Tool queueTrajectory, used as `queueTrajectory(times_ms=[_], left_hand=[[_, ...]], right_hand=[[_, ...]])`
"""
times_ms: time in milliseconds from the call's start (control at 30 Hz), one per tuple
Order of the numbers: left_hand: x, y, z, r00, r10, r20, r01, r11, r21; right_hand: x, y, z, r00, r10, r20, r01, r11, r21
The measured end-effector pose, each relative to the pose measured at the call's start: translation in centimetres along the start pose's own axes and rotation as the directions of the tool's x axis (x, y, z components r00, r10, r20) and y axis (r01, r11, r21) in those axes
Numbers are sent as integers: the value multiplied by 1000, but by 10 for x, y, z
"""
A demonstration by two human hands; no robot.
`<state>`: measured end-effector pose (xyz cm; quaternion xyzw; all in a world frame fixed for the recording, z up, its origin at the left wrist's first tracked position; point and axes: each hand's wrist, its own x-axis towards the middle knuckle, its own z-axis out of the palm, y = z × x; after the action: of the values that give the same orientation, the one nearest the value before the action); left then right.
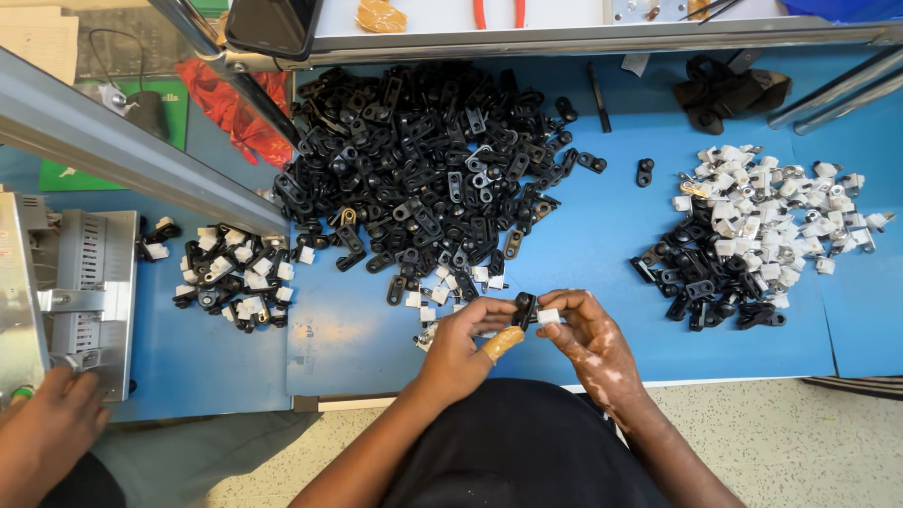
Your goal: The person repeatedly picks up small black and white plastic connector parts from a blue workbench, joins them together by hand, and places the assembled units into a growing pile. The process is continuous and repetitive throughout the clip.
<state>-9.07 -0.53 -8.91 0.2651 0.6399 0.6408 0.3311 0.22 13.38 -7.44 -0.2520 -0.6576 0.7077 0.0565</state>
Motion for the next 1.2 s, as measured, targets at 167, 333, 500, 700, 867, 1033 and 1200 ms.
queueTrajectory(times_ms=[167, 333, 500, 700, 867, 1033, 1200], left_hand=[[-1, -16, -5, 983, 8, 181, 73, 896, -438], [0, -25, -9, 984, -29, 176, 129, 795, -592], [-4, -11, -4, 976, -180, 120, 216, 807, -549], [-12, 13, -4, 973, -186, 137, 230, 719, -656], [-14, 22, -5, 962, -219, 166, 271, 667, -694], [-15, 20, -5, 960, -235, 152, 276, 702, -657], [-15, 12, -6, 945, -271, 181, 322, 700, -638]], right_hand=[[-3, -10, 3, 961, -257, 98, 266, 959, -97], [-10, -18, 6, 872, -440, 215, 489, 771, -408], [-12, -22, 12, 833, -503, 230, 536, 634, -558], [-13, -27, 13, 817, -564, 118, 519, 630, -578], [-15, -29, 14, 779, -617, 114, 556, 593, -582], [-15, -30, 16, 758, -643, 111, 593, 608, -527], [-15, -31, 18, 746, -652, 136, 609, 586, -534]])
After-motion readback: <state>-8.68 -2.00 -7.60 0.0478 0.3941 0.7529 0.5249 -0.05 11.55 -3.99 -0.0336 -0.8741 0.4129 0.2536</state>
